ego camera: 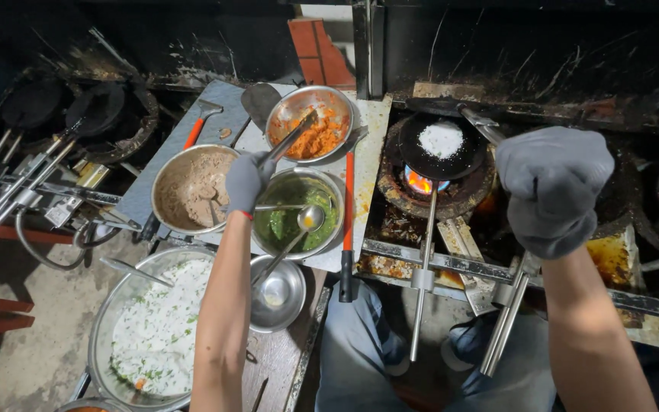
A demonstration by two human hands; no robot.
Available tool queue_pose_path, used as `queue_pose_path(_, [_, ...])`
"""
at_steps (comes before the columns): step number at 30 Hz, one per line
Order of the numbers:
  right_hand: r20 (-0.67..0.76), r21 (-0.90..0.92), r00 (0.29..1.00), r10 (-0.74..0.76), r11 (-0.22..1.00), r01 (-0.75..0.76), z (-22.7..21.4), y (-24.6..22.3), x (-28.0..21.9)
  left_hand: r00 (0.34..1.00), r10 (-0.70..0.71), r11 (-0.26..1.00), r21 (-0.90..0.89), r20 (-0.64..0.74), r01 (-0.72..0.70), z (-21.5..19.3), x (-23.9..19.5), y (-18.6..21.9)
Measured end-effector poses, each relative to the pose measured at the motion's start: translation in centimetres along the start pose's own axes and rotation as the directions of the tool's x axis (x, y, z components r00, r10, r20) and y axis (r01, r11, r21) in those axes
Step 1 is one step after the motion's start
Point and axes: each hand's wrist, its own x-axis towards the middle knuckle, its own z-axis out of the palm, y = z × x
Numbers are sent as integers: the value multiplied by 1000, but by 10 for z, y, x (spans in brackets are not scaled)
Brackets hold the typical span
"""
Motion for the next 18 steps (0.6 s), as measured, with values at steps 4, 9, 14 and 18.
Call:
queue_pose_path(4, [21,-60,998,51,997,-50,0,-9,9,999,17,998,-58,-36,-19,-10,1,14])
queue_pose_path(9, [4,79,997,73,994,-73,-2,-6,15,999,12,993,-118,-37,-16,-25,-5,29])
queue_pose_path(14, [28,-10,999,26,1000,-25,-5,-5,20,993,-57,996,56,-103,63,-20,-10,21])
queue_pose_path(18, [41,-21,999,35,999,-35,-4,-7,20,988,-150,982,113,-25,152,-2,-6,2])
